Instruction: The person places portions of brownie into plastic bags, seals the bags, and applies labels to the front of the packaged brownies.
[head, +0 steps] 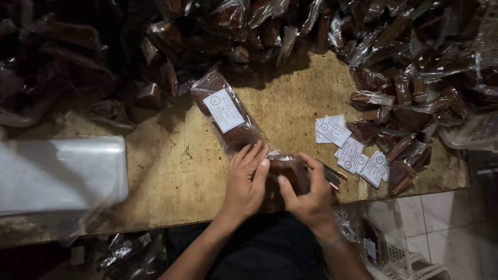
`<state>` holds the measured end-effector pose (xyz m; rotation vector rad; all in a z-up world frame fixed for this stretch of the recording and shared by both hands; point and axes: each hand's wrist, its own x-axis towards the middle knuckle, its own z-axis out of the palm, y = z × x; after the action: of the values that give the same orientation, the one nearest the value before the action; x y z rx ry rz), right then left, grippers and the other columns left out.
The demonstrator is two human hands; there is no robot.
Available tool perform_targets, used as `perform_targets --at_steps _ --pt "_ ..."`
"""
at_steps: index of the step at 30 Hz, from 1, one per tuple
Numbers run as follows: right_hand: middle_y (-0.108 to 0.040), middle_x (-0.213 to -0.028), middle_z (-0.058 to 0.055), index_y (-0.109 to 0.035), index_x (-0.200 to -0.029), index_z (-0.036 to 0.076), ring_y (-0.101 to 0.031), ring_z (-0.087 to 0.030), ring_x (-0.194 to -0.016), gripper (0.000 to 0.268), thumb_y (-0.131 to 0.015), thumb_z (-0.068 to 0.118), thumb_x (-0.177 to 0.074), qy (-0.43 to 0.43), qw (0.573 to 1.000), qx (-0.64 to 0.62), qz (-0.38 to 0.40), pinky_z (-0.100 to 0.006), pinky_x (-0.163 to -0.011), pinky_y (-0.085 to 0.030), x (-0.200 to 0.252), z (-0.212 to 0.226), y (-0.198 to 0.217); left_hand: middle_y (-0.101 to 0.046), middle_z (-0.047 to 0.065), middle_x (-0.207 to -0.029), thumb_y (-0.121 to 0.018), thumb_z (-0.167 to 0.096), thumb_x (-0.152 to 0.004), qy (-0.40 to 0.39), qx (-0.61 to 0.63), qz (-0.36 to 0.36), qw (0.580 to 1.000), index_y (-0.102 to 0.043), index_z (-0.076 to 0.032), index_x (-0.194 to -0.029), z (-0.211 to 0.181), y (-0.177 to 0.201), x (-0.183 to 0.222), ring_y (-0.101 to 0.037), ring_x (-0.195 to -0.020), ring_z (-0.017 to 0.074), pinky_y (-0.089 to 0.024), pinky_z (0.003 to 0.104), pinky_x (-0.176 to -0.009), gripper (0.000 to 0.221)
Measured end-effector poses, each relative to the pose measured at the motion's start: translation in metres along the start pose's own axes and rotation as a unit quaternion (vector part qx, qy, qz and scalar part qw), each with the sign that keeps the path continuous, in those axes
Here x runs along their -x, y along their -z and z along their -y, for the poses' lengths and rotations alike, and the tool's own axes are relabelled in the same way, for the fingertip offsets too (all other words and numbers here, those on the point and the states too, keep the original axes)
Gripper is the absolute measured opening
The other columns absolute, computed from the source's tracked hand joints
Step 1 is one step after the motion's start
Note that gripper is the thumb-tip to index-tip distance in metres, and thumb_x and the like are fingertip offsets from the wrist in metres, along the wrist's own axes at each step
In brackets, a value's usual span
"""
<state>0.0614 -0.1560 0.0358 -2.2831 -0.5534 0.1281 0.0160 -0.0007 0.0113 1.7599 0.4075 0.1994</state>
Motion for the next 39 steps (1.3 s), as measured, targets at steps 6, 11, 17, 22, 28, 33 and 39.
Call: perform_targets --at_steps 6,11,17,22,28,33,39 --pt "-0.062 -0.127 -0.031 -0.064 -0.12 -0.007 -0.07 -0.022 -0.073 0.031 -0.063 0.017 -0.099 0.266 0.955 0.066 -0.113 -0.024 -0.057 -0.062 -0.014 -0.006 -0.033 -0.062 0.015 -0.142 -0.046 -0.026 -0.103 -0.158 -0.084 -0.065 0.982 -0.065 -0.006 -0.131 -0.02 -0.005 0.007 -0.054 -0.136 0.0348 -0.035 0.053 -0.116 0.039" --pt "-0.07 -0.126 -0.017 -0.066 -0.124 -0.003 -0.071 -0.027 -0.114 0.03 -0.064 0.006 -0.095 0.044 0.989 -0.105 -0.098 -0.029 -0.098 -0.06 -0.007 -0.026 -0.048 -0.056 0.015 -0.148 -0.051 -0.023 -0.107 -0.318 -0.244 -0.084 0.912 -0.063 -0.001 -0.136 -0.002 -0.017 0.02 -0.049 -0.141 0.0396 -0.038 0.055 -0.119 0.038" --pt "-0.071 -0.129 0.001 -0.037 -0.15 0.016 -0.063 -0.01 -0.047 0.049 -0.044 0.021 -0.102 -0.179 0.98 0.034 0.076 -0.021 -0.03 -0.043 -0.031 0.007 -0.022 -0.063 0.023 -0.139 -0.053 -0.02 -0.108 -0.37 -0.281 -0.056 0.884 -0.063 0.003 -0.134 0.018 -0.02 0.04 -0.059 -0.134 0.0366 -0.046 0.047 -0.114 0.036" --pt "-0.072 -0.123 -0.012 -0.062 -0.133 0.003 -0.061 -0.025 -0.101 0.044 -0.067 0.021 -0.093 0.192 0.977 0.085 0.047 -0.035 -0.085 -0.051 -0.041 -0.029 -0.025 -0.068 0.014 -0.135 -0.064 -0.028 -0.104 -0.38 -0.305 -0.062 0.871 -0.065 -0.007 -0.133 0.01 -0.003 0.034 -0.06 -0.13 0.0346 -0.039 0.053 -0.115 0.035" --pt "-0.073 -0.118 -0.021 -0.066 -0.122 -0.004 -0.074 -0.032 -0.106 0.037 -0.075 -0.005 -0.086 0.215 0.964 0.151 -0.048 -0.035 -0.092 -0.062 -0.039 -0.032 -0.044 -0.071 0.018 -0.129 -0.051 -0.005 -0.102 -0.376 -0.297 -0.081 0.874 -0.071 0.0 -0.122 0.013 -0.008 0.032 -0.063 -0.127 0.0331 -0.044 0.051 -0.112 0.029" --pt "-0.071 -0.117 -0.014 -0.062 -0.133 0.004 -0.07 -0.028 -0.1 0.048 -0.073 0.023 -0.09 0.162 0.977 0.138 0.012 -0.031 -0.072 -0.063 -0.044 -0.022 -0.042 -0.049 0.018 -0.131 -0.077 -0.017 -0.085 -0.194 -0.266 -0.132 0.935 -0.047 -0.018 -0.143 0.029 -0.003 0.038 -0.058 -0.103 0.0279 -0.051 0.039 -0.076 0.065" --pt "-0.062 -0.093 0.0 -0.066 -0.127 0.009 -0.054 -0.014 -0.072 0.044 -0.061 0.038 -0.095 0.067 0.99 0.115 0.038 -0.023 -0.038 -0.041 -0.043 -0.016 -0.042 -0.045 0.013 -0.125 -0.065 0.009 -0.079 -0.057 -0.164 -0.077 0.982 -0.037 -0.023 -0.151 0.044 -0.001 0.049 -0.052 -0.055 0.0096 -0.046 0.021 -0.033 0.084"
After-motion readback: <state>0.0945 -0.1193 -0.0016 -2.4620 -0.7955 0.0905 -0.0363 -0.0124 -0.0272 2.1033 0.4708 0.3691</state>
